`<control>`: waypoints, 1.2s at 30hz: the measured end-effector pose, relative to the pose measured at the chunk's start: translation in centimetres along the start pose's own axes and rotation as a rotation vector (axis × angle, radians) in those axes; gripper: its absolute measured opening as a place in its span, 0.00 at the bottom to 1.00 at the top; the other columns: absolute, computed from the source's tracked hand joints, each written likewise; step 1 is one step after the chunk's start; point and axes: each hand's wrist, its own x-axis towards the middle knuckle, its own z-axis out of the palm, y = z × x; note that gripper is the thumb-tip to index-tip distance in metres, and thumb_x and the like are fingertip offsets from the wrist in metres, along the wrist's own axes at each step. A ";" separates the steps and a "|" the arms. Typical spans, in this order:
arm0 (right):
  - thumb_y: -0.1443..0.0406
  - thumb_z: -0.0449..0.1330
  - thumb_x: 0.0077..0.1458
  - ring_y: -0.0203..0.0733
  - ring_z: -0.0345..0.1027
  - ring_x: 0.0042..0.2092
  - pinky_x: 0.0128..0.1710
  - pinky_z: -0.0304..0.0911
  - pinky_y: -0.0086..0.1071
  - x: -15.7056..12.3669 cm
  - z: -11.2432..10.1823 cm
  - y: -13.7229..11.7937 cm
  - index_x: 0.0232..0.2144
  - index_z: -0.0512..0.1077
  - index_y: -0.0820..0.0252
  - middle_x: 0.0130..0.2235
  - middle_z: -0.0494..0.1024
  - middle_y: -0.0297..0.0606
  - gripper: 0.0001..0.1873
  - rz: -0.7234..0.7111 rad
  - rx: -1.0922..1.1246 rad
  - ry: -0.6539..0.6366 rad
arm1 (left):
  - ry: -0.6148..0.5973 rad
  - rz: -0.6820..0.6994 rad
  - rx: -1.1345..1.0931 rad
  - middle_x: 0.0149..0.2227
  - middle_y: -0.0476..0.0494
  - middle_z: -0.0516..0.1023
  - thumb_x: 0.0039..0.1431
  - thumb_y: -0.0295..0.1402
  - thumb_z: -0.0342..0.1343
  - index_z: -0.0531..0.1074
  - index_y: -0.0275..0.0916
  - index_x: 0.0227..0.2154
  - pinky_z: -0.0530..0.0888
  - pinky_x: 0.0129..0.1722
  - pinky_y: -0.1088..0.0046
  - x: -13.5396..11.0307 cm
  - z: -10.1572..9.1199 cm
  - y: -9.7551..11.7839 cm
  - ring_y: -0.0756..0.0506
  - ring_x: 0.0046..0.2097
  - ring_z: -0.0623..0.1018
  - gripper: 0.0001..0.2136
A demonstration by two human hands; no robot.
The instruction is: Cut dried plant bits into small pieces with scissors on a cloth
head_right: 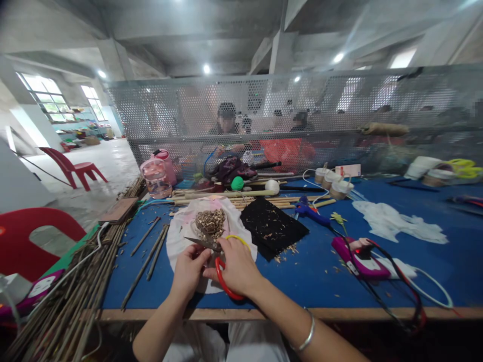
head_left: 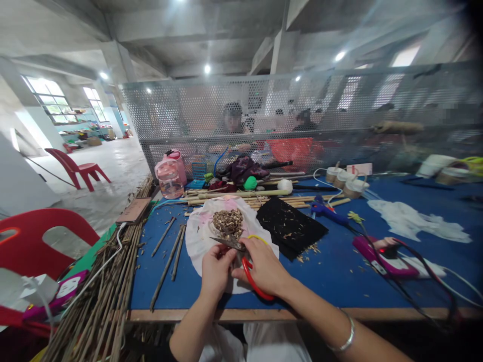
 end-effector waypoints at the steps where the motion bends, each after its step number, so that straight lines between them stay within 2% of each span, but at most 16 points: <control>1: 0.47 0.61 0.45 0.52 0.63 0.46 0.47 0.58 0.44 0.0 0.0 0.0 0.49 0.64 0.64 0.45 0.70 0.49 0.35 0.004 -0.001 0.003 | 0.005 -0.004 -0.009 0.21 0.50 0.73 0.40 0.36 0.63 0.73 0.32 0.29 0.63 0.20 0.79 0.0 0.0 0.1 0.54 0.20 0.66 0.14; 8: 0.48 0.62 0.44 0.55 0.60 0.50 0.51 0.55 0.47 0.0 -0.1 -0.2 0.52 0.63 0.67 0.48 0.68 0.52 0.39 0.048 -0.010 -0.027 | 0.013 -0.046 -0.057 0.20 0.51 0.72 0.38 0.37 0.63 0.72 0.32 0.29 0.61 0.18 0.79 -0.1 0.3 0.2 0.55 0.18 0.64 0.15; 14: 0.47 0.62 0.44 0.54 0.59 0.51 0.52 0.54 0.47 0.2 -0.2 -0.5 0.53 0.62 0.67 0.49 0.67 0.52 0.40 0.060 -0.016 -0.050 | 0.027 -0.001 -0.037 0.24 0.46 0.76 0.38 0.36 0.64 0.74 0.31 0.28 0.65 0.23 0.78 0.1 0.2 -0.2 0.53 0.23 0.69 0.15; 18: 0.47 0.62 0.43 0.55 0.58 0.52 0.53 0.53 0.47 0.4 -0.2 -0.6 0.53 0.62 0.64 0.50 0.67 0.51 0.40 0.064 -0.035 -0.053 | 0.032 -0.025 -0.026 0.22 0.49 0.74 0.39 0.36 0.63 0.73 0.31 0.30 0.62 0.20 0.79 0.1 0.2 -0.2 0.55 0.19 0.64 0.15; 22: 0.46 0.62 0.43 0.54 0.61 0.49 0.49 0.55 0.45 0.5 -0.1 -0.4 0.51 0.64 0.64 0.47 0.68 0.50 0.39 0.041 -0.047 -0.041 | 0.016 -0.024 -0.024 0.22 0.49 0.74 0.40 0.35 0.62 0.72 0.31 0.29 0.63 0.20 0.79 0.2 0.1 -0.3 0.55 0.20 0.65 0.14; 26: 0.47 0.60 0.47 0.49 0.66 0.44 0.42 0.58 0.38 0.6 0.0 -0.1 0.45 0.66 0.62 0.40 0.73 0.46 0.30 0.031 -0.013 -0.064 | -0.001 -0.020 -0.017 0.20 0.50 0.72 0.40 0.35 0.62 0.71 0.32 0.26 0.62 0.19 0.79 0.5 0.0 -0.6 0.54 0.19 0.65 0.12; 36: 0.44 0.53 0.52 0.50 0.72 0.38 0.32 0.56 0.32 0.6 -0.2 0.4 0.37 0.68 0.57 0.34 0.78 0.44 0.24 0.110 -0.105 -0.140 | 0.023 -0.085 -0.076 0.20 0.49 0.72 0.36 0.39 0.65 0.71 0.30 0.30 0.64 0.17 0.80 0.8 0.2 -0.7 0.54 0.19 0.68 0.19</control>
